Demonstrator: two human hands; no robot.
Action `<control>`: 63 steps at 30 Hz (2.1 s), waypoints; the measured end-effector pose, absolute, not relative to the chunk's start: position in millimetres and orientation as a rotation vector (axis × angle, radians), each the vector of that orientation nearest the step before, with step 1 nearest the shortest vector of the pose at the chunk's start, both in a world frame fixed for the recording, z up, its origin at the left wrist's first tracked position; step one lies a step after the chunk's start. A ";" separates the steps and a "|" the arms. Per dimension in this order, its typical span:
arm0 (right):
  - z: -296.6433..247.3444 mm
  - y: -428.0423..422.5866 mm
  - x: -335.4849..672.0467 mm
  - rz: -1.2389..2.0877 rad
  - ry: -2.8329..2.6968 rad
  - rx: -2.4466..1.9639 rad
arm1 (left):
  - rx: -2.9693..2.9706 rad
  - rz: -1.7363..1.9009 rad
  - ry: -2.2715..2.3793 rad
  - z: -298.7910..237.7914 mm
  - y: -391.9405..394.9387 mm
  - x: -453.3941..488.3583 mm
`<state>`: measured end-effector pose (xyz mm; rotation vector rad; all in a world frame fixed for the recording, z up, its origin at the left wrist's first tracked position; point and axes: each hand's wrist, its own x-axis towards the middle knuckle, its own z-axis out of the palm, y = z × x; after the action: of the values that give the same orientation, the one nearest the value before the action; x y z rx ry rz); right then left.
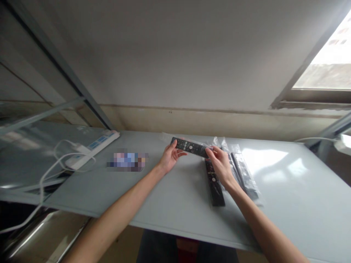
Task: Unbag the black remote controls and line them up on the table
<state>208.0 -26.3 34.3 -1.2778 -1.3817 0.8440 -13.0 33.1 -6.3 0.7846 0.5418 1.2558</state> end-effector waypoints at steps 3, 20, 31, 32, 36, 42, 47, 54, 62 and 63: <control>28.7 -23.1 211.7 0.909 -1.123 -1.215 | 0.833 1.188 0.548 -6.4 32.1 -14.3; 39.5 -32.4 233.3 -0.084 -1.406 -1.434 | 0.778 1.192 0.633 -5.3 41.5 -24.8; 41.5 -18.9 231.2 0.859 -1.084 -0.893 | 0.809 1.098 0.608 -4.7 38.3 -22.3; 41.9 -18.4 231.3 0.899 -1.073 -0.866 | 0.803 1.098 0.608 -5.3 38.7 -22.6; 42.4 -18.3 233.4 0.954 -1.045 -0.812 | 0.804 1.094 0.598 -8.2 40.1 -23.5; 44.6 -17.4 239.6 1.035 -0.974 -0.752 | 0.834 1.065 0.561 -6.0 36.4 -21.8; 39.3 -15.0 238.4 0.978 -1.024 -0.849 | 0.845 1.069 0.592 -1.9 33.8 -21.9; 40.5 -13.3 231.2 0.947 -0.893 -0.795 | 0.844 1.061 0.592 0.1 32.7 -22.8; 49.4 -10.2 248.9 1.210 -0.461 -0.645 | 0.847 1.029 0.585 0.0 33.3 -21.9; 51.8 -10.6 249.0 1.227 -0.425 -0.637 | 0.843 1.027 0.582 -0.1 33.5 -21.7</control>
<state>249.0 -10.6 51.8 -0.6374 -0.4245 1.2273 -21.7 33.5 -0.1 0.8430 0.5820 1.0268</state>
